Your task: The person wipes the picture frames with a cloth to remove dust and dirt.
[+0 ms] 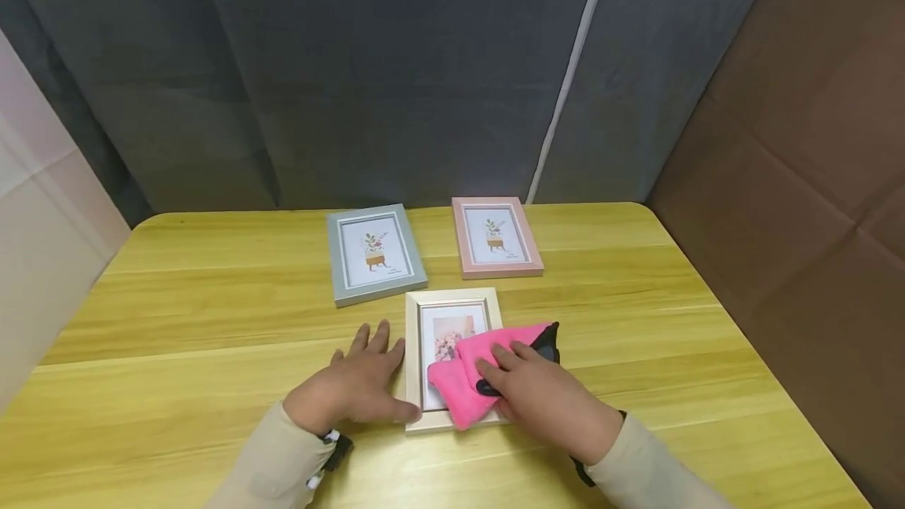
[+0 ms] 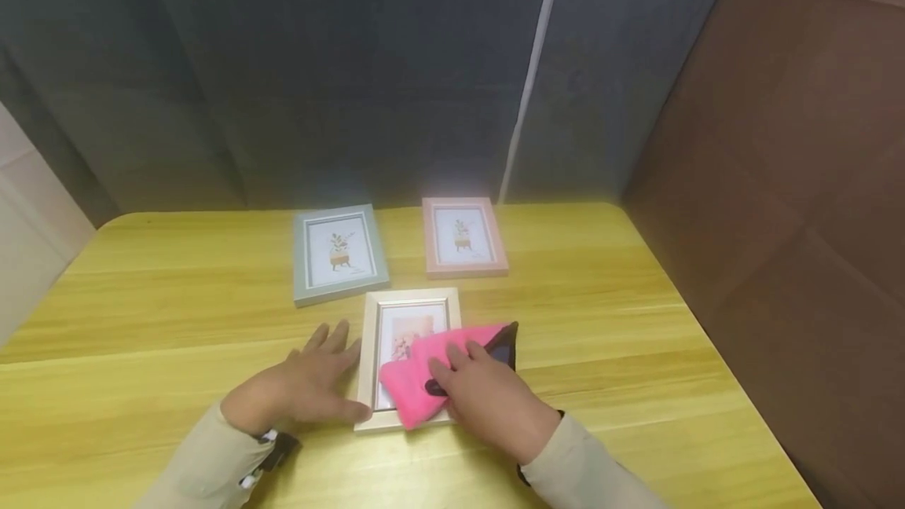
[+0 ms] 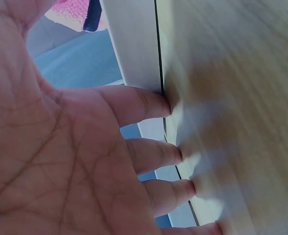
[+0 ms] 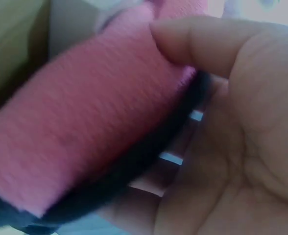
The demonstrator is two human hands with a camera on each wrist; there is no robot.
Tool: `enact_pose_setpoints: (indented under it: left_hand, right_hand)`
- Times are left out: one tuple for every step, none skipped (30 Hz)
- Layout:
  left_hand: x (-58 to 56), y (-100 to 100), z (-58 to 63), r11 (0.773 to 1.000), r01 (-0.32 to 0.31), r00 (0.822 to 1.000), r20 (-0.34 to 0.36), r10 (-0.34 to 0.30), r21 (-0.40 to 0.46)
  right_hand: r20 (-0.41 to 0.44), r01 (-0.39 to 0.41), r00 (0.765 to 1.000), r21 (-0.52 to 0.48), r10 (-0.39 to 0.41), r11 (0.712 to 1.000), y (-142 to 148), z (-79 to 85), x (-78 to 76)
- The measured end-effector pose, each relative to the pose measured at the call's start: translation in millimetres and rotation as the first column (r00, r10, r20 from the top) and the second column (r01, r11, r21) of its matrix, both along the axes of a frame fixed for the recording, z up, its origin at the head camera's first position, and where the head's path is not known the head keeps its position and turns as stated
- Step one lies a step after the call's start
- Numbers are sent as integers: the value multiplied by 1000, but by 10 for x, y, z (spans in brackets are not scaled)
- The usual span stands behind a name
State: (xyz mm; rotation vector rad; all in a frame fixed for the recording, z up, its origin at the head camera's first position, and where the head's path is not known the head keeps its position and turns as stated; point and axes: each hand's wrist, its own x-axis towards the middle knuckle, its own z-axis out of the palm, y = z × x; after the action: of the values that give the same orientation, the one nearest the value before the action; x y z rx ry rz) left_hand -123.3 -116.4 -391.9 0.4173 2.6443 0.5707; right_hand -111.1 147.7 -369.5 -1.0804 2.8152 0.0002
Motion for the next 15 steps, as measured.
enact_pose_setpoints:
  left_hand:
    - [2, -2, 3, 1000, 2, 1000, -1, -2, 0]
    - [2, -3, 3, 1000, 4, 1000, -3, -4, -1]
    - [0, -4, 3, 1000, 8, 1000, -8, -8, -1]
    - [0, -5, 4, 1000, 11, 1000, -12, -11, -2]
    - [-1, -6, 5, 1000, 13, 1000, -15, -14, -4]
    - [-2, -6, 6, 1000, 16, 1000, -19, -16, -4]
    - [-4, -7, 8, 1000, 18, 1000, -22, -18, -6]
    - [-7, -7, 7, 1000, 18, 1000, -24, -18, -7]
    - [-7, -8, 8, 1000, 18, 1000, -23, -18, -9]
    - [-7, -9, 9, 1000, 18, 1000, -22, -18, -10]
    - [-8, -9, 9, 1000, 18, 1000, -22, -18, -10]
    - [-9, -9, 9, 1000, 17, 1000, -21, -18, -10]
    - [-10, -9, 9, 1000, 17, 1000, -19, -17, -10]
    - [-9, -9, 9, 1000, 16, 1000, -17, -16, -10]
    - [-9, -9, 8, 1000, 17, 1000, -17, -17, -11]
  right_hand:
    - [-17, 1, 1000, 3, -1, 1000, -6, -16, -1]
    - [-34, 1, 999, 7, 0, 1000, -14, -36, -14]
    - [-47, 3, 999, 8, -3, 1000, -23, -53, -36]
    - [-59, 6, 998, 9, -6, 1000, -32, -69, -67]
    - [-66, 12, 998, 8, -11, 1000, -43, -81, -106]
    - [-68, 22, 997, 9, -21, 1000, -58, -89, -153]
    - [-67, 35, 997, 11, -34, 999, -75, -93, -206]
    - [-60, 51, 997, 11, -51, 999, -95, -96, -265]
    - [-55, 66, 996, 7, -66, 998, -114, -97, -327]
    - [-49, 84, 995, 6, -83, 996, -132, -98, -390]
    - [-45, 101, 994, 2, -101, 995, -150, -99, -455]
    - [-44, 117, 992, 2, -117, 993, -165, -102, -517]
    - [-42, 130, 991, -5, -131, 991, -178, -106, -576]
    - [-37, 142, 989, -14, -142, 990, -188, -110, -628]
    - [-34, 150, 988, -19, -150, 989, -194, -112, -672]
